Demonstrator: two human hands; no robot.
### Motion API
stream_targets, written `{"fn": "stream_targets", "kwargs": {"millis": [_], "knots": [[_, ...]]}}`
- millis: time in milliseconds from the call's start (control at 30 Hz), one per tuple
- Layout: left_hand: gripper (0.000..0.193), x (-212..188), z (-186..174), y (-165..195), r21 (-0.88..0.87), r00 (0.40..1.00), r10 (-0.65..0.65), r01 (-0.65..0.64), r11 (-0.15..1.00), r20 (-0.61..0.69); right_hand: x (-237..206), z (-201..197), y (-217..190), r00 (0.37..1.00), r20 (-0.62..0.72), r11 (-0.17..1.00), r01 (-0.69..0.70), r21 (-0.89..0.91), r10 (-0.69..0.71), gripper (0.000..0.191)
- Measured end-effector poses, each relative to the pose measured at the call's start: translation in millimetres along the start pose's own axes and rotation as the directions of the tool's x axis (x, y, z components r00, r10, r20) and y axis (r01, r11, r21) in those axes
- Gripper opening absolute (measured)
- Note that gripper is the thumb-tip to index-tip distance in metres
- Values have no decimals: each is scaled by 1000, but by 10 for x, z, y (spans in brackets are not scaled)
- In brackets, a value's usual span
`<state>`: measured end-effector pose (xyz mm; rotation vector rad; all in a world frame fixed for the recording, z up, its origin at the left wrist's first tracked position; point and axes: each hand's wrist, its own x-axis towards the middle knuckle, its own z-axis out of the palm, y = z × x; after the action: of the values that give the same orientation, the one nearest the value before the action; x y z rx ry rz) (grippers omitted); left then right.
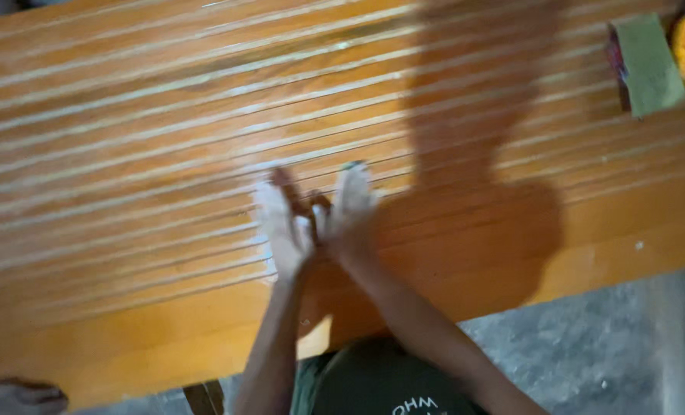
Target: The person sands a long wooden plank with a sanding block, moving back and forth along the surface. They reposition the plank and continue sanding different sections while another person briefly works nearby.
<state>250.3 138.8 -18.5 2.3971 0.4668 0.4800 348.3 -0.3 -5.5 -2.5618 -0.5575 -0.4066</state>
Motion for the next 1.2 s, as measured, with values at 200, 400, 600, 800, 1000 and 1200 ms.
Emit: {"fn": "stream_targets", "kwargs": {"millis": [200,400,600,800,1000,1200], "knots": [[71,-173,90,411,115,993,-112,107,988,33,257,-228,520,995,70,963,46,265,-67,68],[91,196,402,622,242,981,-45,-2,970,189,988,114,932,962,272,983,-29,181,-22,69],[97,339,406,546,186,952,-128,78,979,279,1186,437,825,940,340,1000,29,3,-29,73],[68,460,-1629,-1594,357,853,-288,458,814,-436,1179,357,805,909,416,994,37,-100,8,79],[80,476,-1579,-955,214,840,-445,518,828,-310,1187,401,781,925,378,995,68,-71,-36,82],[80,50,-167,185,337,980,-3,-65,939,198,1128,529,986,950,291,983,150,-110,-112,74]]}}
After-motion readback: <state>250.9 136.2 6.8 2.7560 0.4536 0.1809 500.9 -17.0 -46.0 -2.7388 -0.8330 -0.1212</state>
